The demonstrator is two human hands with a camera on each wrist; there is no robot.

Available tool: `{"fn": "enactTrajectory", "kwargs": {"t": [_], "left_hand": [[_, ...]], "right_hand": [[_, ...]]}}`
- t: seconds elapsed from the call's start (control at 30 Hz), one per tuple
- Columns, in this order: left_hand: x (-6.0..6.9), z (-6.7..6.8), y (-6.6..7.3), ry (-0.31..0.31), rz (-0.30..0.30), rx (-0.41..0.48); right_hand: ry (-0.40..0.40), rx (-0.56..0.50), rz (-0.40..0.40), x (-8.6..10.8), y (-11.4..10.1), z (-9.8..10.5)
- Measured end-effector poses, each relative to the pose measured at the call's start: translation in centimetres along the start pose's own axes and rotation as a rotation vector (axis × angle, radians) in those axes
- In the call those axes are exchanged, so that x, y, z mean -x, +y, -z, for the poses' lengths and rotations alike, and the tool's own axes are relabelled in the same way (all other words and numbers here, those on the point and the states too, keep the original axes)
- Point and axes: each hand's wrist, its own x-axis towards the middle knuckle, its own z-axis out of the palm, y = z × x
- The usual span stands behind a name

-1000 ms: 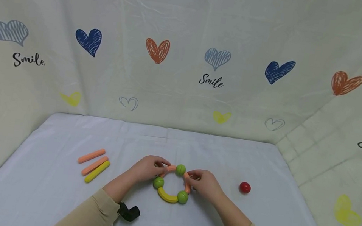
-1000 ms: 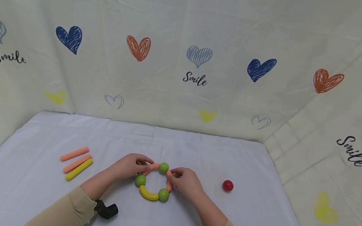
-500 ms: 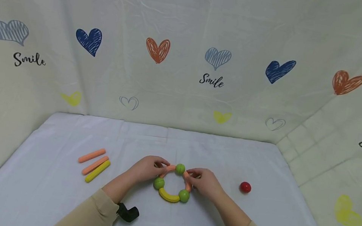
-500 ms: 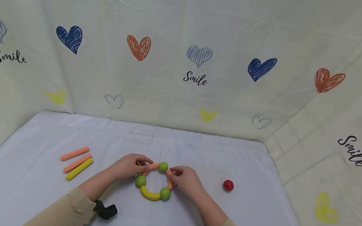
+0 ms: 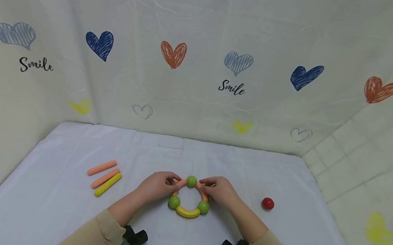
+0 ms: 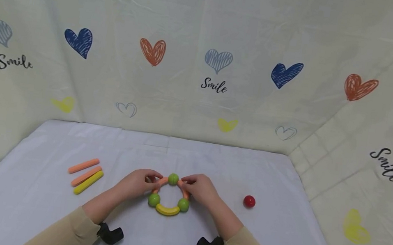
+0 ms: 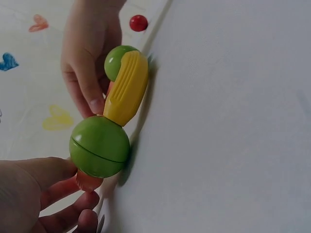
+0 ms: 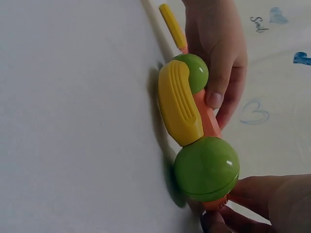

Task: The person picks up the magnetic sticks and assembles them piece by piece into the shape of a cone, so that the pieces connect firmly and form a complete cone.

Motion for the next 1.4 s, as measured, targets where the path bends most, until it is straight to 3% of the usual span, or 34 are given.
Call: {"fn": "enactTrajectory", "kwargs": {"t": [0.53,0.73,1.17,1.4], "left_hand": [[0.5,0.0,-0.1,0.019,0.018,0.012],[0.8,0.6,-0.1,0.029,0.037,-0.004],[1.7,3.9,-1.2,0.074,0.062,-0.068],[3.6,7.8,-3.7,0.134,0.073,-0.097]], "right_hand": [[-0.053,-0.008,0.020,-0.7,-0.3,0.3],[-0.085,-0.055,0.028,-0.6,0.0,0.5],[-0.089,-0.098,0.041,-0.9,0.9,0.5],[-0.102,-0.114,0.046,-0.9,1.1,0.4]]}}
